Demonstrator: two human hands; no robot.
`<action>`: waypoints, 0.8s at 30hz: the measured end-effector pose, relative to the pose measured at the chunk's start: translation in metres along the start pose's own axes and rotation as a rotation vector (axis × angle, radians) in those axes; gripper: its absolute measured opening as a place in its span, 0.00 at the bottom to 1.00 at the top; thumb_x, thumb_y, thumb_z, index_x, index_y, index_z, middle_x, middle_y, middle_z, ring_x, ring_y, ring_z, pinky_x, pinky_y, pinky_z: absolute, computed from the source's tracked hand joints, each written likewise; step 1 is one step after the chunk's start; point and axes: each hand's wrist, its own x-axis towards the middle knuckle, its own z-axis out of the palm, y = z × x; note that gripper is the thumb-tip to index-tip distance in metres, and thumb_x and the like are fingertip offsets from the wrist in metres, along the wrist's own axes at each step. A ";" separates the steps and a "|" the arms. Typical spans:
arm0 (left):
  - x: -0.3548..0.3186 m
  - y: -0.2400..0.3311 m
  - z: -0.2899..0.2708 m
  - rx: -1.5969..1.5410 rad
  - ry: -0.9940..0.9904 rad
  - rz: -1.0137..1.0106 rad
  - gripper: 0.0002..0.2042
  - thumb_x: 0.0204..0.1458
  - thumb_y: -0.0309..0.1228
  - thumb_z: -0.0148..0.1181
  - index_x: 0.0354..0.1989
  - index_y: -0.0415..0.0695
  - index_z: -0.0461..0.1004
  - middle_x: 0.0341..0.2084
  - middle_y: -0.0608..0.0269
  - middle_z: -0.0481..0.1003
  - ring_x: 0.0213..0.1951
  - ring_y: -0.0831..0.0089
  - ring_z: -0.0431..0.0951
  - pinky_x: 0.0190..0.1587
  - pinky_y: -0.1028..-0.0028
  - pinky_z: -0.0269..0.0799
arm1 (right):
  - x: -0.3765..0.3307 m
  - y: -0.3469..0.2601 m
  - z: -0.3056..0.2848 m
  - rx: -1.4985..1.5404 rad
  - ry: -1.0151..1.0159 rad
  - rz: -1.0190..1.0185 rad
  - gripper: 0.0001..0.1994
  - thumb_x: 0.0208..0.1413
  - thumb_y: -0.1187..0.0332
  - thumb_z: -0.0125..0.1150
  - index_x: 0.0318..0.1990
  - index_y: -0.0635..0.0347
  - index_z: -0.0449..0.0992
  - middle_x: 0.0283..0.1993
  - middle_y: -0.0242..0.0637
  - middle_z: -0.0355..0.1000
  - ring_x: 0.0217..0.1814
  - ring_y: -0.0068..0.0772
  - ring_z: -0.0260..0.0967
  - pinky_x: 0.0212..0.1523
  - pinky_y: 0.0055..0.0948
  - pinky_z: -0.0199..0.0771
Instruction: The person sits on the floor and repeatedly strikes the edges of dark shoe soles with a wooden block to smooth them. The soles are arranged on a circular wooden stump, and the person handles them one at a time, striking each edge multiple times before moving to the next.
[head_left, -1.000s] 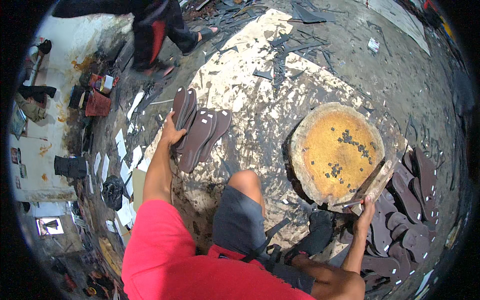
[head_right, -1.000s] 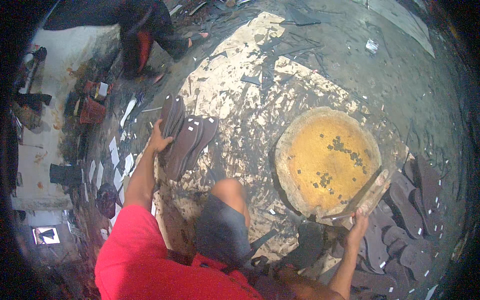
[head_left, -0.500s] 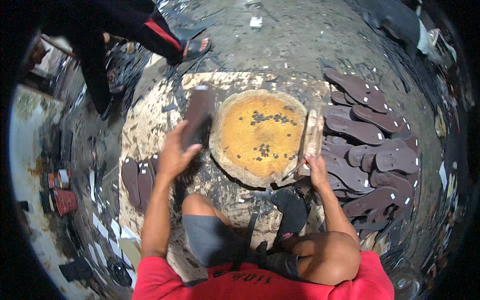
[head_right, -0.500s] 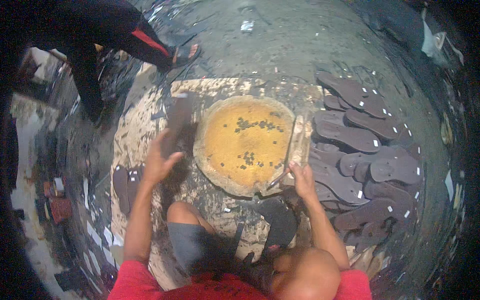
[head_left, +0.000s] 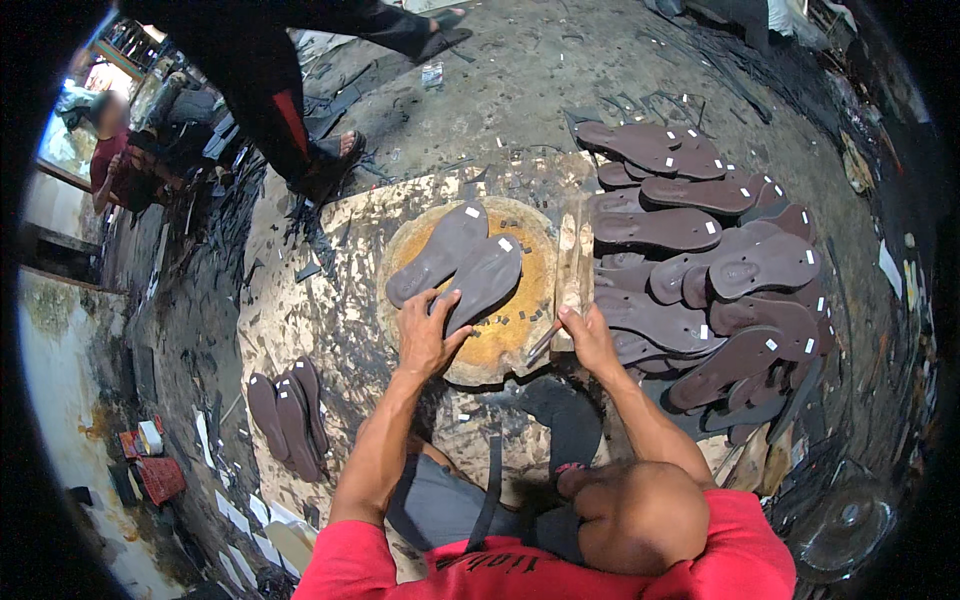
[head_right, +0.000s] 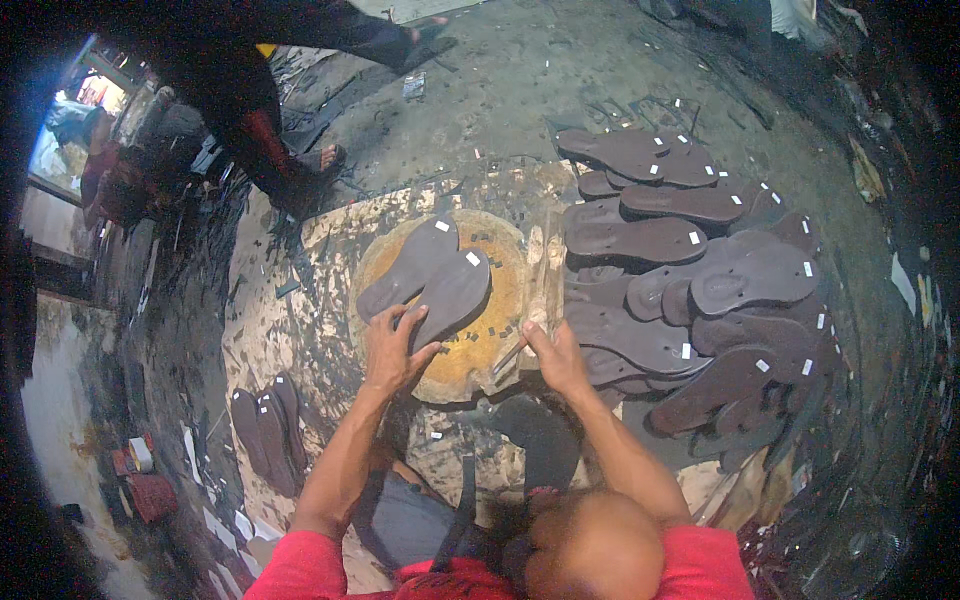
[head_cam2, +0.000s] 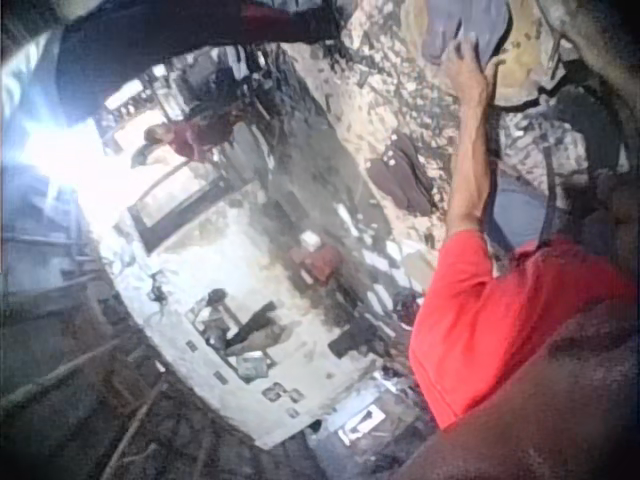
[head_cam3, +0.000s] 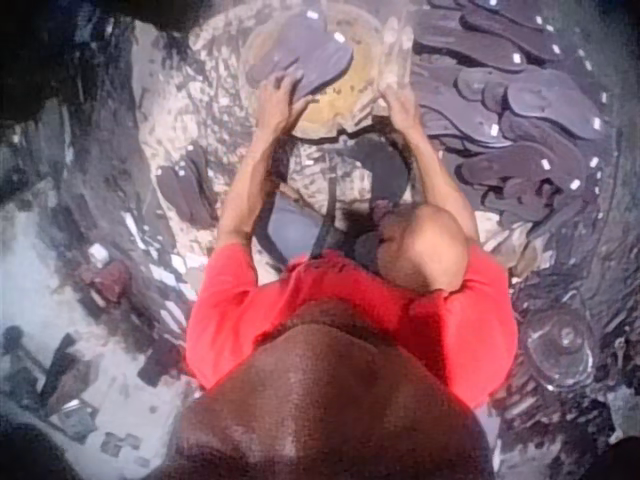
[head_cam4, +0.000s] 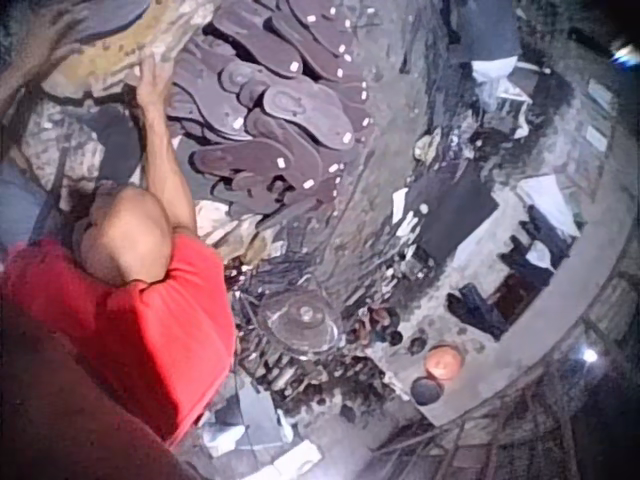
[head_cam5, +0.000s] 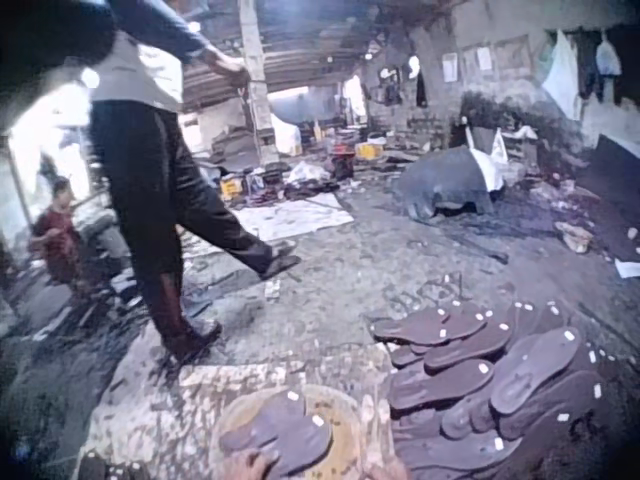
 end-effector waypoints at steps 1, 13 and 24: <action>-0.006 0.006 0.002 -0.024 0.031 -0.007 0.31 0.46 0.47 0.76 0.61 0.55 0.75 0.53 0.48 0.72 0.53 0.48 0.72 0.55 0.51 0.66 | -0.002 -0.003 -0.002 -0.014 -0.017 -0.031 0.17 0.69 0.57 0.57 0.50 0.63 0.72 0.39 0.31 0.75 0.42 0.23 0.70 0.47 0.29 0.70; 0.001 0.025 0.006 0.068 0.040 -0.114 0.34 0.46 0.42 0.77 0.65 0.55 0.75 0.60 0.53 0.71 0.60 0.50 0.68 0.61 0.51 0.64 | -0.040 -0.021 -0.005 -0.252 -0.124 0.092 0.32 0.62 0.49 0.66 0.60 0.69 0.67 0.49 0.48 0.80 0.55 0.41 0.77 0.58 0.39 0.73; -0.003 0.065 -0.004 -0.252 0.030 -0.051 0.30 0.52 0.44 0.74 0.63 0.47 0.76 0.55 0.48 0.75 0.55 0.46 0.71 0.64 0.50 0.63 | -0.041 -0.048 0.002 -0.379 -0.045 0.072 0.35 0.62 0.48 0.66 0.60 0.72 0.66 0.50 0.59 0.79 0.55 0.57 0.78 0.56 0.45 0.74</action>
